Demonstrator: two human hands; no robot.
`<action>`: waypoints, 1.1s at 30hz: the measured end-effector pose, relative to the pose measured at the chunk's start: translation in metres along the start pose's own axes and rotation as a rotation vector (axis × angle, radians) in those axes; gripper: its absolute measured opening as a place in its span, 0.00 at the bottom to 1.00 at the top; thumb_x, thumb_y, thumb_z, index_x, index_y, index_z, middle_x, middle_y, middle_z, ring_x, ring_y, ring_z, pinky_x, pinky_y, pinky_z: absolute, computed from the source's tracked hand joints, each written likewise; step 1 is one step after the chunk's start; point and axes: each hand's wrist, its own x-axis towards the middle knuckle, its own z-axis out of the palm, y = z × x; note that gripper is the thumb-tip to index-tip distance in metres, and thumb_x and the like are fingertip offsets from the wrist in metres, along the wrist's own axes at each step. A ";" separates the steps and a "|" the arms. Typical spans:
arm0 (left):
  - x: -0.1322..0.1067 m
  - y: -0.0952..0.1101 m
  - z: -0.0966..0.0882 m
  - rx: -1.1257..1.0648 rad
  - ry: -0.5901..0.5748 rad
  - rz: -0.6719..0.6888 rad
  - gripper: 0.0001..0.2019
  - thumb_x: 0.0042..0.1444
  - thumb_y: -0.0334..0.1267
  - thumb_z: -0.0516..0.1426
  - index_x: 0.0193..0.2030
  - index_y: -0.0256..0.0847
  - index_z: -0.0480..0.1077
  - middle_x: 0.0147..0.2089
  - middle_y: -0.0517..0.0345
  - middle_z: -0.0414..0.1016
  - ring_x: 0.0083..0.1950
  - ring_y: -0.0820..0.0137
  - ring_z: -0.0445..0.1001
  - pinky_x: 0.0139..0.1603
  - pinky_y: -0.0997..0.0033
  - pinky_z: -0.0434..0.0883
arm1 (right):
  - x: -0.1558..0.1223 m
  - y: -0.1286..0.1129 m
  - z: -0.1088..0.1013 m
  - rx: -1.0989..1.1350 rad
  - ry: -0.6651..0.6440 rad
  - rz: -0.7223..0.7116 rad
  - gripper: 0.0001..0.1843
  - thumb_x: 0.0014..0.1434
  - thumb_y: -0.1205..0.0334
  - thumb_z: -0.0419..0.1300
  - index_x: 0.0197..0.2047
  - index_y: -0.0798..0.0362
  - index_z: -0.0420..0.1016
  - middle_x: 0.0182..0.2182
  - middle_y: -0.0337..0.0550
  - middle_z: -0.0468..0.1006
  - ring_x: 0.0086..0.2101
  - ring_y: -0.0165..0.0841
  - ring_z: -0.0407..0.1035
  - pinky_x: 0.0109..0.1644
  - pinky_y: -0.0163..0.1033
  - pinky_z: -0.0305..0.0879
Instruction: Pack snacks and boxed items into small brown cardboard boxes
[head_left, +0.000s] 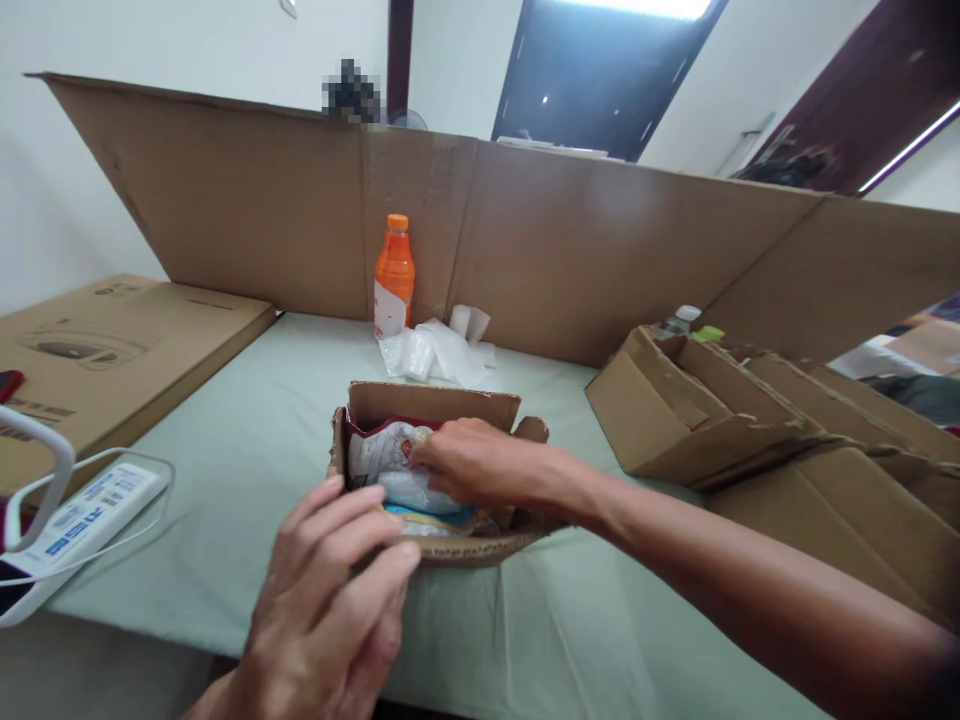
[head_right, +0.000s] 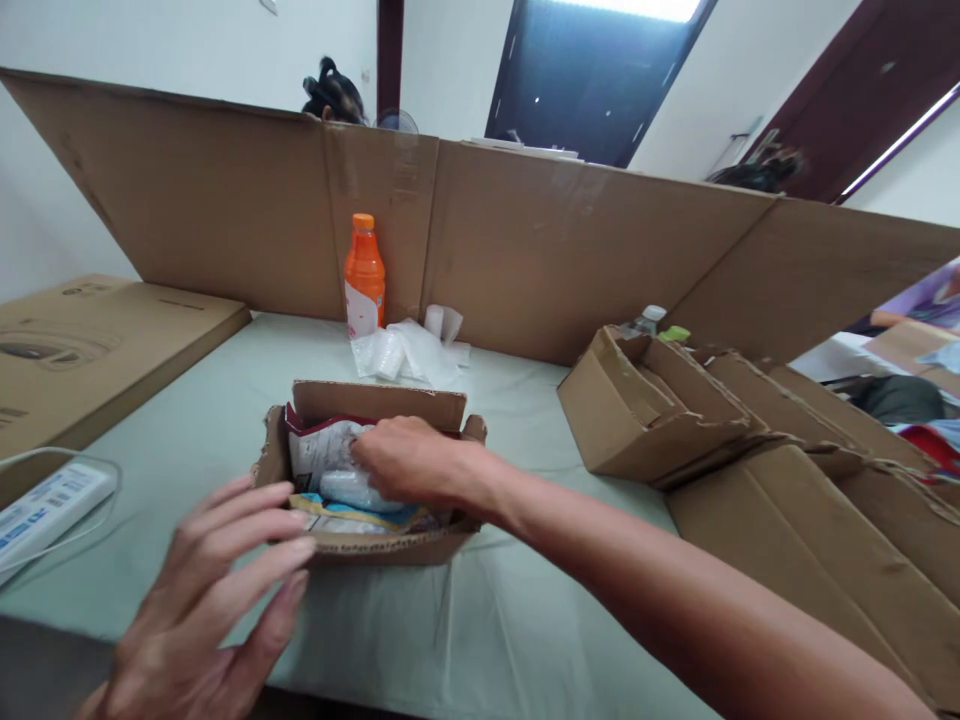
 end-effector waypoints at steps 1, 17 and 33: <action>-0.002 -0.002 -0.005 0.030 0.045 -0.042 0.22 0.53 0.22 0.60 0.55 0.42 0.71 0.54 0.51 0.75 0.61 0.58 0.71 0.68 0.51 0.65 | -0.015 0.007 -0.011 0.029 0.038 0.016 0.07 0.60 0.68 0.60 0.35 0.52 0.81 0.31 0.41 0.84 0.32 0.32 0.77 0.36 0.33 0.67; -0.059 -0.055 0.082 -0.516 -0.005 -1.129 0.31 0.51 0.51 0.63 0.60 0.40 0.67 0.55 0.45 0.77 0.54 0.55 0.78 0.56 0.53 0.76 | -0.107 0.037 0.131 0.749 0.546 0.535 0.29 0.63 0.41 0.55 0.57 0.53 0.70 0.49 0.51 0.79 0.43 0.41 0.74 0.45 0.45 0.72; -0.107 -0.080 0.059 -0.379 -0.108 -0.914 0.59 0.41 0.52 0.71 0.75 0.45 0.45 0.69 0.39 0.63 0.67 0.46 0.68 0.64 0.43 0.70 | -0.070 0.058 0.162 1.089 0.612 0.438 0.38 0.55 0.38 0.64 0.61 0.51 0.64 0.53 0.50 0.76 0.43 0.40 0.75 0.48 0.45 0.74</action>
